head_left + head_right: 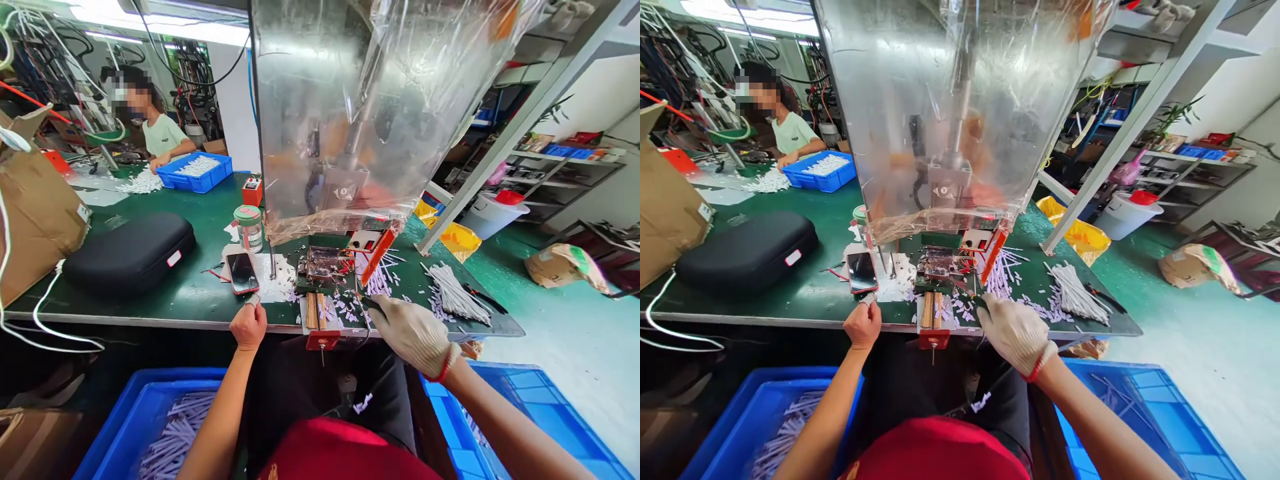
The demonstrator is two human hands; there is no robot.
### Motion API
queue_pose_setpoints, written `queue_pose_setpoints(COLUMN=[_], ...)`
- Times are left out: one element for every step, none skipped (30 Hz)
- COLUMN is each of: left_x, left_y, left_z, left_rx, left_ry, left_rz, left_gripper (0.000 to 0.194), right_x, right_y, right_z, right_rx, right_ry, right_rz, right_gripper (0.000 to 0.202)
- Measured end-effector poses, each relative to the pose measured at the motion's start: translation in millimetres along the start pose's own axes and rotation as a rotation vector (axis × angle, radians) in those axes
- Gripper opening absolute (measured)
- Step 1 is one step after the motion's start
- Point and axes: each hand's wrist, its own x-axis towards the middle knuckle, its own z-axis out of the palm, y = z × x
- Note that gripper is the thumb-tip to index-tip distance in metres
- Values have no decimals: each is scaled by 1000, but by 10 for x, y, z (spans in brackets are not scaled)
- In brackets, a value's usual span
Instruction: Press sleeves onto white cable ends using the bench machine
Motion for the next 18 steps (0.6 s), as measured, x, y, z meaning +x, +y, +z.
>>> queue_pose_setpoints(left_x=[6,11,15,18,22,26,33,43,57,74,94,114,129,136,134,124,111,101], left_y=[3,6,9,14,19,24,29,34,40,46,54,66,84,109,145,189,238,284], left_z=[-3,-9,-17,-28,-41,-55,-68,-78,-83,-84,-83,-83,-90,-108,-136,-169,-197,-211], left_rx=[-7,-14,-19,-23,-26,-29,-32,-38,-44,-51,-56,-57,-55,-47,-31,-9,20,56], left_ry=[-2,-5,-10,-16,-23,-32,-43,-55,-67,-80,-90,-97,-103,-108,-111,-117,-121,-126], left_rz=[-7,-14,-23,-32,-39,-44,-47,-48,-48,-49,-51,-55,-58,-58,-57,-51,-43,-36], left_gripper=[33,33,32,32,32,32,32,31,31,30,30,29,29,29,29,29,29,28], right_x=[-82,-133,-148,-127,-75,-2,79,153,207,227,207,143,42,-82,-208,-307,-353,-326], right_y=[18,-1,-52,-130,-222,-316,-396,-451,-473,-460,-415,-346,-261,-166,-63,45,151,242], right_z=[57,123,197,277,359,439,514,580,636,684,723,758,791,827,871,925,989,1060], right_rx=[48,96,141,181,214,241,266,291,320,354,393,432,468,497,510,504,489,458], right_ry=[39,78,114,146,170,184,191,195,198,199,198,197,197,198,200,206,218,244], right_rz=[34,33,3,-38,-74,-106,-122,-116,-92,-56,-15,23,53,66,52,24,-26,-95], right_gripper=[37,38,39,41,43,45,47,49,50,49,48,47,45,45,46,48,50,50])
